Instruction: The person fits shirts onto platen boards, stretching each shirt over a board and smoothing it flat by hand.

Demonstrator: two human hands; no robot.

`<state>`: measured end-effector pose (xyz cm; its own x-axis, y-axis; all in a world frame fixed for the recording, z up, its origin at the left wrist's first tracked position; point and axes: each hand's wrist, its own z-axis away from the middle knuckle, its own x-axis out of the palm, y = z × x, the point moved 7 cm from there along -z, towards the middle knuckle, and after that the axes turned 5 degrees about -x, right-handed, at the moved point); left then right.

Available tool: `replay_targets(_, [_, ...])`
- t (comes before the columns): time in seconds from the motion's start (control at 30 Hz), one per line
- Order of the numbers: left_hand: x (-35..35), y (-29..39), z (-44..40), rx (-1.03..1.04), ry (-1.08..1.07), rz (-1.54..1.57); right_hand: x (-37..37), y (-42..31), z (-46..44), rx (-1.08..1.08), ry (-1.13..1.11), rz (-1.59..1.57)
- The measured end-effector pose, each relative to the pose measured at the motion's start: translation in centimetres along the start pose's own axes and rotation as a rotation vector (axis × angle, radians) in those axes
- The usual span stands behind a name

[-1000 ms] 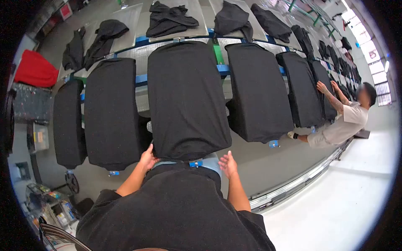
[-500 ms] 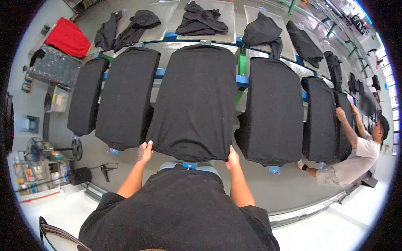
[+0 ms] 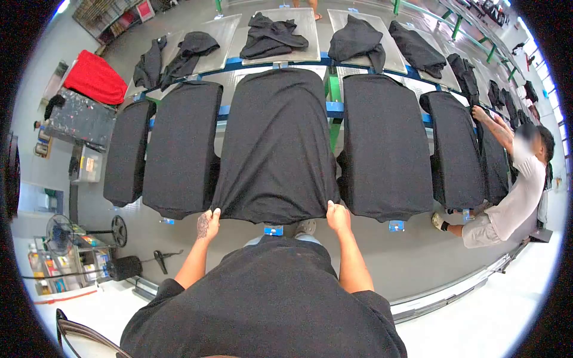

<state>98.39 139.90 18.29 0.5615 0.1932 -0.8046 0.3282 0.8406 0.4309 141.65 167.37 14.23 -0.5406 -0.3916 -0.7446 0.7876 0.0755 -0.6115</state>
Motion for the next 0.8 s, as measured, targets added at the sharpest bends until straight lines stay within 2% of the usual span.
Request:
replay_targets(0.1, [-0.6,-0.8,-0.1,0.024,-0.002,-0.086,-0.6,-1.4,2.2,0.022,-0.014,0.050])
replay_targets(0.13, [-1.2,-0.5,0.3,0.165,0.161,-0.075,-0.4,-1.3,2.8,-0.004,-0.005,0.049])
replay_targets(0.17, [-1.0,-1.4,0.2,0.174,0.161,-0.065,-0.4,-0.7,3.2,-0.005,0.007,0.055])
replay_targets(0.23, [-0.6,-2.9,1.2,0.007,-0.041,0.141,-1.2,-0.5,4.8,0.107,-0.039,0.029])
replay_targets(0.37, [0.4,-5.7,2.2,-0.009,-0.057,0.274,-1.0,2.4,6.5,0.142,0.058,0.020])
replay_targets(0.53, [1.9,-9.1,1.6,0.026,-0.135,0.364,-1.3,1.9,9.8,0.203,0.117,0.097])
replay_targets(0.63, [3.4,-9.9,0.8,-0.044,-0.250,0.337,0.4,4.2,8.8,0.176,0.167,0.141])
replay_targets(0.73, [1.1,-8.0,0.6,-0.152,-0.297,0.297,-0.3,5.1,7.8,0.108,0.221,0.159])
replay_targets(0.8, [0.2,-7.3,-0.9,-0.158,-0.247,0.290,-1.3,4.9,6.3,0.072,0.253,0.142])
